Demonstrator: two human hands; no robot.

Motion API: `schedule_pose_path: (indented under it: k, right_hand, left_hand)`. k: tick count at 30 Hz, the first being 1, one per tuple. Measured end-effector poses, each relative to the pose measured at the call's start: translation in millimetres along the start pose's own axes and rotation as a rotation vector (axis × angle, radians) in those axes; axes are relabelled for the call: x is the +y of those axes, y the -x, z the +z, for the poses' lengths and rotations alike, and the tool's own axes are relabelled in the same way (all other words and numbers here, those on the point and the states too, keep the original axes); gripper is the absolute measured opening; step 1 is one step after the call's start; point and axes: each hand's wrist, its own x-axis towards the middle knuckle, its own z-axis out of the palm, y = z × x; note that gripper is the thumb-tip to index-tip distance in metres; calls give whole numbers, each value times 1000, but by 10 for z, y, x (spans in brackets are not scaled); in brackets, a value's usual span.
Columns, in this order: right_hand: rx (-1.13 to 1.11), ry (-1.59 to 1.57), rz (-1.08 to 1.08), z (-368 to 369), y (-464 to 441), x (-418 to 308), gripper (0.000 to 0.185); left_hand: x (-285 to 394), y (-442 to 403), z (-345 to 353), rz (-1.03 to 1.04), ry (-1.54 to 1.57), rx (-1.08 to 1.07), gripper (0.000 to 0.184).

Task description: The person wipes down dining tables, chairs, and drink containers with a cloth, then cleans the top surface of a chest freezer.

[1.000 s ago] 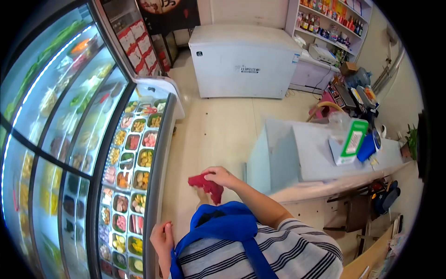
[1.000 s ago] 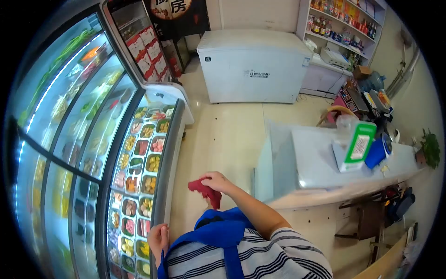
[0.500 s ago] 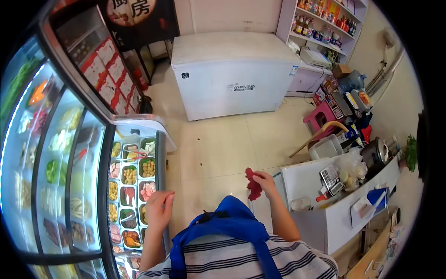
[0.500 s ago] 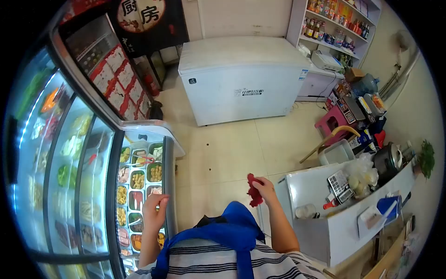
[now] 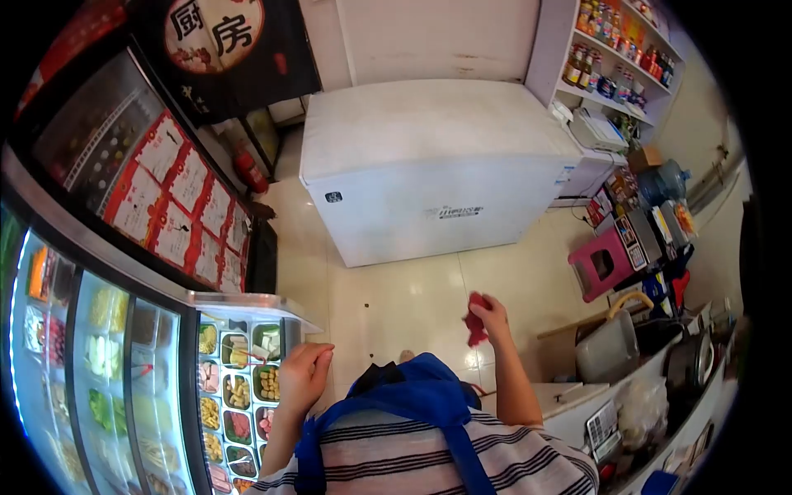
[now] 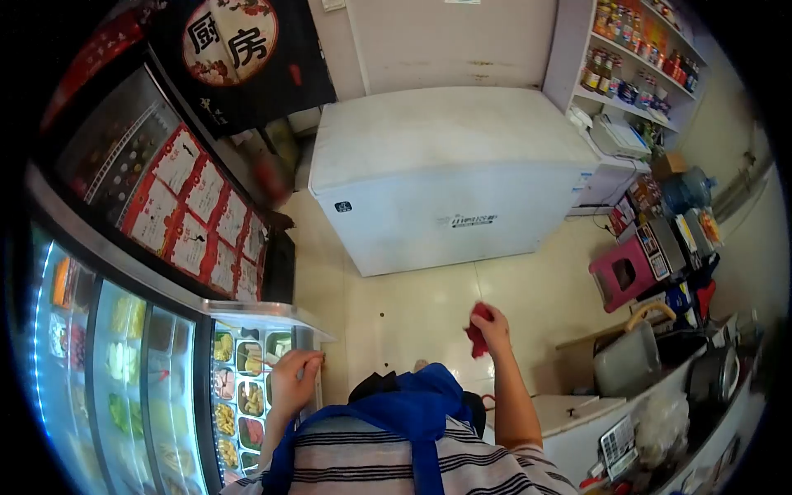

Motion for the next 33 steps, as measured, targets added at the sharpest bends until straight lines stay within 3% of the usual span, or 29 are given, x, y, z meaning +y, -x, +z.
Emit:
schedule_pose_path:
  k: [2,6,8,10,12,14,16,18,20,22,26,28,33]
  right_hand:
    - [-216,-25,32,324,-581,-286,47]
    - [-321,-118,-154,1110,-1225,-871,43]
    - [-257,151,-463,1390,-1640,-984,35]
    - [-298,65,-369,1617,-1990,-1238,29]
    - [-184,204,-592,1823,-2325,-1546,29]
    - [-139,206,-628,2005,-2689,-1836,28]
    - [-102,252,-668,2168,-3127,-1999,28]
    - [-83,235,-598,2279,-3542,-2054,29]
    - [-104,337,-536,2243,-4057,-1768,34]
    - [-287,1072,-899,2150,-4529,-1345,39]
    - [-276,982,-937,2306,-4550,-1302,43]
    - [-326,936,-889,2460,-4540,-1297,48]
    - [-645,902,-984,3022,-4655,-1333,44]
  left_hand:
    - [-48,-359,64,-44,16,45,7]
    - [-303,-884,282,-104,56,62,8]
    - [-610,-1086,401,-161,38,43,11]
    - [-938,-1360,473,-172,-48,114,15]
    - [-1293,-1675,532,-187,-58,114,19]
    - [-1587,-2081,619,-281,-6,257,21]
    - [-2166,-2464,810,-362,23,256,25]
    - [-2548,-2890,1021,-411,92,382,29]
    - [-2721,-3435,1166,-445,20,371,33]
    - [-3041,-3865,1418,-390,-156,545,35]
    - [-3295,-4319,1691,-575,-265,519,41]
    - [-3096,-4444,1655,-853,-220,362,44]
    - [-3126,-4401,1738,-802,-336,419,41]
